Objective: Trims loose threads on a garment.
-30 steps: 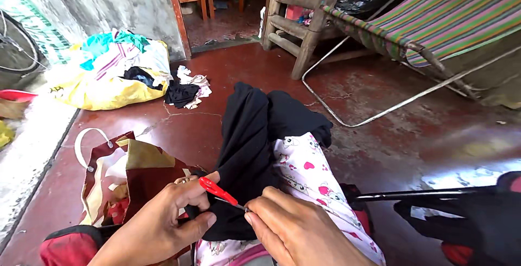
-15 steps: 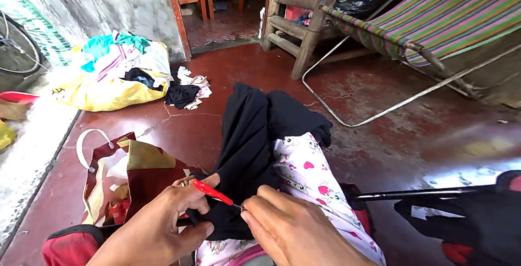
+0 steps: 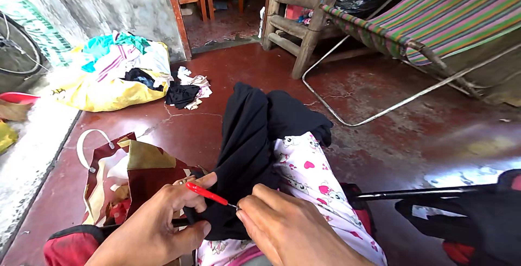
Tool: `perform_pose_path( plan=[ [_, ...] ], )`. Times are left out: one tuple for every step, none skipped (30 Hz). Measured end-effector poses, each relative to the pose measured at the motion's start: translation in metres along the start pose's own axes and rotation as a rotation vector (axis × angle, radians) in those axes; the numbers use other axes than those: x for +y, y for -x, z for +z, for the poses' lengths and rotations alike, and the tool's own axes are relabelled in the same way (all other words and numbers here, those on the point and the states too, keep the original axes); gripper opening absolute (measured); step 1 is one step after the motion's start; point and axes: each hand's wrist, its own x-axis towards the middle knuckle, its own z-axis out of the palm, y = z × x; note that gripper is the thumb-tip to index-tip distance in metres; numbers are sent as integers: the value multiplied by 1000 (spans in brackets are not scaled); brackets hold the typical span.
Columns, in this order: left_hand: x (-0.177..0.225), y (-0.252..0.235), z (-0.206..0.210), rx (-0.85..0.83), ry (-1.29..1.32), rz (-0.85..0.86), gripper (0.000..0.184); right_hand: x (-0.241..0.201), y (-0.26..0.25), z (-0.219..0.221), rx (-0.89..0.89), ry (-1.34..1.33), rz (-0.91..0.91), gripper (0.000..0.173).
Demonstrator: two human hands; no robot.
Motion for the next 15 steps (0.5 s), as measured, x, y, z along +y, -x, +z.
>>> perform_pose_path(
  plan=[
    [0,0,0,-2,-2,1,22,0,1,-2,-12,-8,2,22],
    [0,0,-1,-1,-11,1,22,0,1,-5,-30,-20,8,23],
    [1,1,-1,-3,-16,1,22,0,2,-8,-53,-35,15,23],
    [1,1,-2,-5,-20,1,23,0,2,-9,-70,-48,21,23],
    [1,1,-2,-6,-19,-4,22,-1,1,-7,-69,-51,19,23],
    [1,1,-2,-8,-20,-8,21,-1,-1,-3,-55,-48,14,23],
    [1,0,-3,-12,-20,-10,21,-2,-3,0,-38,-47,8,22],
    [2,0,-4,-15,-17,-11,20,-2,-4,2,-30,-48,4,22],
    [2,0,-4,-16,-12,-9,21,-2,-4,1,-33,-49,2,22],
    [2,1,-5,-17,-4,-6,21,-2,-3,-2,-50,-52,6,22],
    [2,2,-5,-19,6,-6,22,-2,-2,-6,-75,-61,13,22],
    [2,3,-5,-24,17,-6,22,-3,0,-9,-98,-66,18,23],
    [2,3,-5,-28,26,-7,23,-3,0,-9,-104,-65,18,22],
    [1,3,-5,-29,39,-5,22,-4,0,-6,-94,-62,15,22],
    [1,3,-6,-31,55,-4,21,-5,-2,-1,-72,-59,8,21]
  ],
)
